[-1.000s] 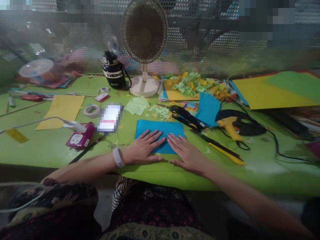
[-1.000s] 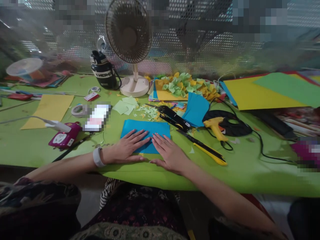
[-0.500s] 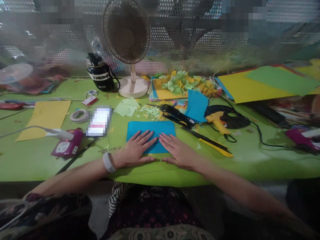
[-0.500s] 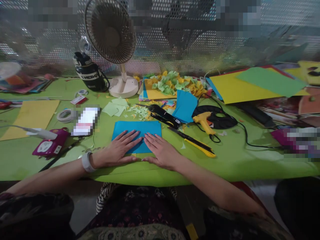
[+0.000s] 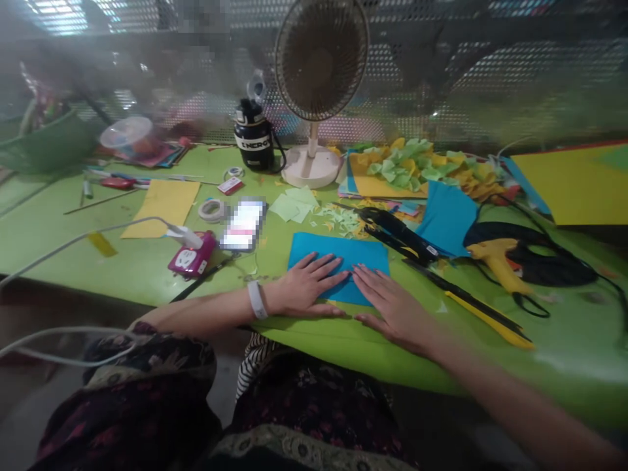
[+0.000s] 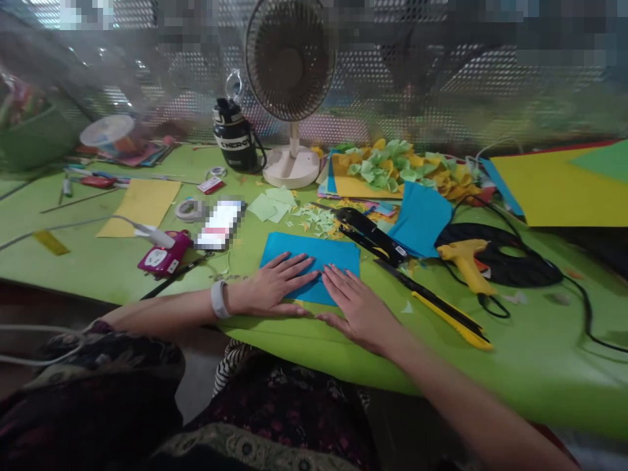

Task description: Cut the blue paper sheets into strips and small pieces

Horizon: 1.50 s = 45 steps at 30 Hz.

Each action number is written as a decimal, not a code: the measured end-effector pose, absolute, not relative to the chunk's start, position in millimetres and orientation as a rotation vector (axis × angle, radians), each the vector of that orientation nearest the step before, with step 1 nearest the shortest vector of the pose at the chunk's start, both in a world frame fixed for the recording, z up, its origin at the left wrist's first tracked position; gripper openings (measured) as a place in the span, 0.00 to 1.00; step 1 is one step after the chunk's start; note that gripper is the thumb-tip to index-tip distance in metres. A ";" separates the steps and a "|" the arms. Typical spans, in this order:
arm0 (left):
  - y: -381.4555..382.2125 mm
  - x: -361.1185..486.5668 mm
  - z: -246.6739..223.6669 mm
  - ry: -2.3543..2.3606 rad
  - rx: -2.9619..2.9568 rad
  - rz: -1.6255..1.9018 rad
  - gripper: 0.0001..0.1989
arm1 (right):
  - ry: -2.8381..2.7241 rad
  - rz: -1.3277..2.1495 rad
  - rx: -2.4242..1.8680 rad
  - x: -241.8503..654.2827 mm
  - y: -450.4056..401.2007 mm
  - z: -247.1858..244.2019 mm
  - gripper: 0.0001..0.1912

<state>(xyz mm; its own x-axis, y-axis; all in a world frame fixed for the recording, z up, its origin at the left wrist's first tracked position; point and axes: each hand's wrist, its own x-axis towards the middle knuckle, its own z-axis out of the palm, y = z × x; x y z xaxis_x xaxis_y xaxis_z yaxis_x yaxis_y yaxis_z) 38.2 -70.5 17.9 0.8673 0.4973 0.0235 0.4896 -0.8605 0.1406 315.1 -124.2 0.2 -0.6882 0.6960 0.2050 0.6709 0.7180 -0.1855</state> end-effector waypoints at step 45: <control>-60.5 -32.4 29.7 0.739 2.863 0.020 0.49 | -2.758 0.205 -1.260 351.9 -133.7 17.8 0.43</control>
<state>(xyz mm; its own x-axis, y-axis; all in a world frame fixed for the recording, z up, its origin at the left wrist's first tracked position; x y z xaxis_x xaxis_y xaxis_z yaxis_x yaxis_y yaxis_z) -32.4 -60.5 29.7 0.8759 0.4814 -0.0328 0.4789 -0.8590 0.1811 351.9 -133.7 17.8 -0.6518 0.7575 0.0370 0.7437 0.6479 -0.1646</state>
